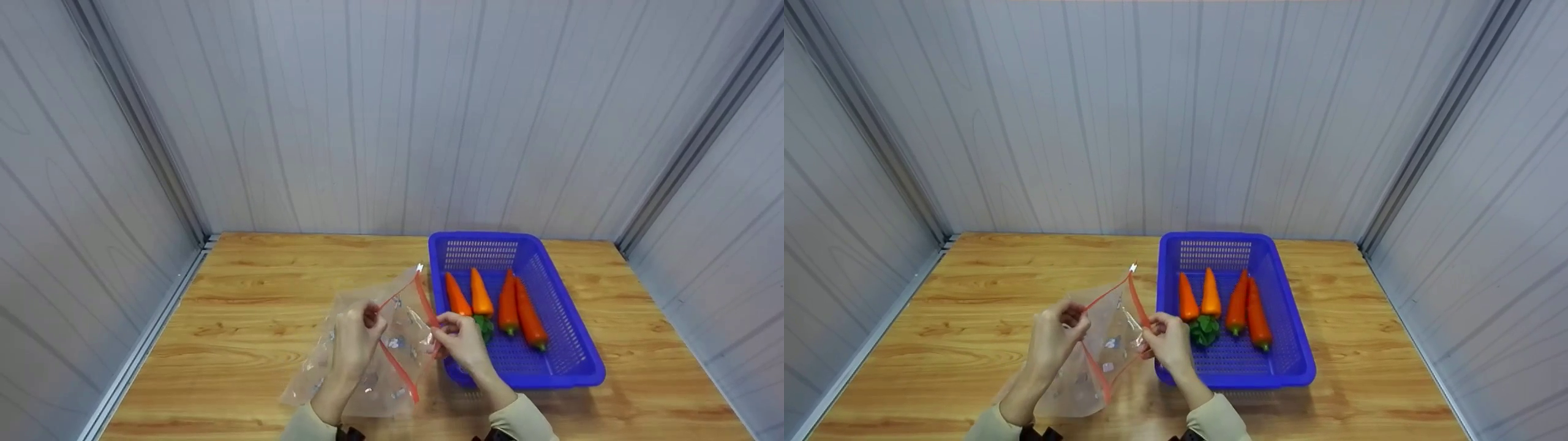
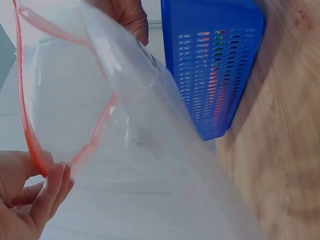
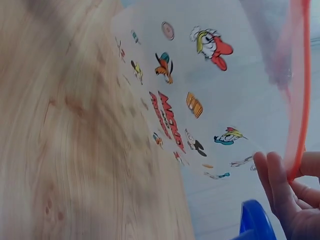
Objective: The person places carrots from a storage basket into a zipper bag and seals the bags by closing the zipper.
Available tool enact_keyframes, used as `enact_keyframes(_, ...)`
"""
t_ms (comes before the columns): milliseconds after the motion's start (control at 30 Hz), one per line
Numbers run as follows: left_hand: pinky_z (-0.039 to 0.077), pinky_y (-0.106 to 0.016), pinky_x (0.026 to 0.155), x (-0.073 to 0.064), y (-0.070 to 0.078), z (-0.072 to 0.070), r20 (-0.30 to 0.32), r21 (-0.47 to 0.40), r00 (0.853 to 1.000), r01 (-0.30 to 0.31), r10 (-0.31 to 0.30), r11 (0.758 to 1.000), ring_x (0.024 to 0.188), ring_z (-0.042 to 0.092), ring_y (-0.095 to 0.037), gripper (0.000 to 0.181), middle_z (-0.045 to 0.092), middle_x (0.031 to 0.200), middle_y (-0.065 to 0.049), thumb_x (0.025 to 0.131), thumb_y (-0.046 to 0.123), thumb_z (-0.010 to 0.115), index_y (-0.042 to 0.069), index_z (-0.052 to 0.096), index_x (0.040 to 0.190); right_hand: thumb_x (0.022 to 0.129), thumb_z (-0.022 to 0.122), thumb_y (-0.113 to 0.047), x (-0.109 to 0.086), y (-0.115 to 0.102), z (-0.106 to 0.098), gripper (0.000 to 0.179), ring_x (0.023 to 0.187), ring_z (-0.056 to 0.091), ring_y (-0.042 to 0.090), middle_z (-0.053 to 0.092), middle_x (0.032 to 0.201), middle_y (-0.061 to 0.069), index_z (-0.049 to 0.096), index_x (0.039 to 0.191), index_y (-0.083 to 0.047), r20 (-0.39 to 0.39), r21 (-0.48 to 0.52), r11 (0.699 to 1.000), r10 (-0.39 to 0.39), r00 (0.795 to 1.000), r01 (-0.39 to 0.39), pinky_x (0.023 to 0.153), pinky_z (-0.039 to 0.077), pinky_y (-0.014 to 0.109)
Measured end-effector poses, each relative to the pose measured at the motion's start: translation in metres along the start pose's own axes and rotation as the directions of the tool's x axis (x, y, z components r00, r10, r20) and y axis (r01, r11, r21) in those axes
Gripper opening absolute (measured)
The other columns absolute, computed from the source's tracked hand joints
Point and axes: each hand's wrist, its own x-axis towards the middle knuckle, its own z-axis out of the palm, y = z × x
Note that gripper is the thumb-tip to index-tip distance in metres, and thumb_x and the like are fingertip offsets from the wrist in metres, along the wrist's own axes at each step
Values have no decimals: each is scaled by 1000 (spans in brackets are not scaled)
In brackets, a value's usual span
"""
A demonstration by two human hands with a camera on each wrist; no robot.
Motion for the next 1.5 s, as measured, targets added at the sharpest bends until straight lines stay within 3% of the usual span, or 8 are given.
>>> enact_keyframes(167,46,-17,48,4,0,-8,-16,-37,999,43,-43,998,54,54,-10,7,58,62,-4,68,-8,59,-2,62,71,76,53,14,-3,-7,-7,10,43,56,9,56,60,22,52,84,20,-52,-35,999,17,998,-19,43,50,36)
enact_keyframes(333,44,-16,45,7,2,-15,-8,-97,992,123,-124,988,52,53,-9,6,58,63,-4,71,-7,60,-1,63,71,76,52,15,-3,-3,-14,10,43,57,14,58,62,25,52,85,21,-56,1,999,46,997,-46,43,50,36)
enact_keyframes(433,43,-15,41,7,2,-18,-17,-134,990,139,-143,981,50,53,-9,7,58,61,-4,71,-7,59,-1,63,71,77,50,15,-3,1,-18,11,43,58,19,57,63,27,52,86,22,-50,18,999,45,998,-45,42,50,35)
enact_keyframes(733,44,-14,41,2,1,-14,-46,-211,994,89,-101,973,52,55,-11,6,60,64,-6,73,-7,62,-2,66,73,82,57,2,4,21,-23,17,47,59,17,60,65,17,54,91,16,-10,46,995,87,996,-87,46,51,36)
enact_keyframes(900,45,-16,42,1,3,-11,-48,-221,995,79,-92,972,52,55,-10,7,60,65,-5,73,-7,63,-2,66,72,84,56,1,3,4,-20,16,49,59,16,59,68,22,53,91,15,25,37,995,88,996,-89,49,51,40)
enact_keyframes(1100,45,-17,42,1,4,-7,-59,-192,997,46,-58,980,51,55,-9,8,60,64,-5,71,-9,63,-2,67,71,85,53,1,-2,-22,-16,16,53,61,25,59,70,24,51,94,15,90,9,997,80,993,-81,52,51,44)
enact_keyframes(1300,44,-15,41,0,3,-4,-64,-194,997,35,-48,980,50,54,-9,7,59,63,-5,71,-9,64,-2,67,71,86,53,-1,1,-21,-16,22,57,61,28,60,74,23,48,101,15,166,16,995,91,982,-95,55,50,48)
enact_keyframes(1500,43,-14,40,-1,2,-3,-44,-238,999,13,-24,971,48,54,-10,7,58,64,-7,73,-10,62,-6,67,74,87,56,-10,9,-10,-23,31,64,61,32,61,81,17,48,108,12,206,-2,997,82,975,-83,53,52,40)
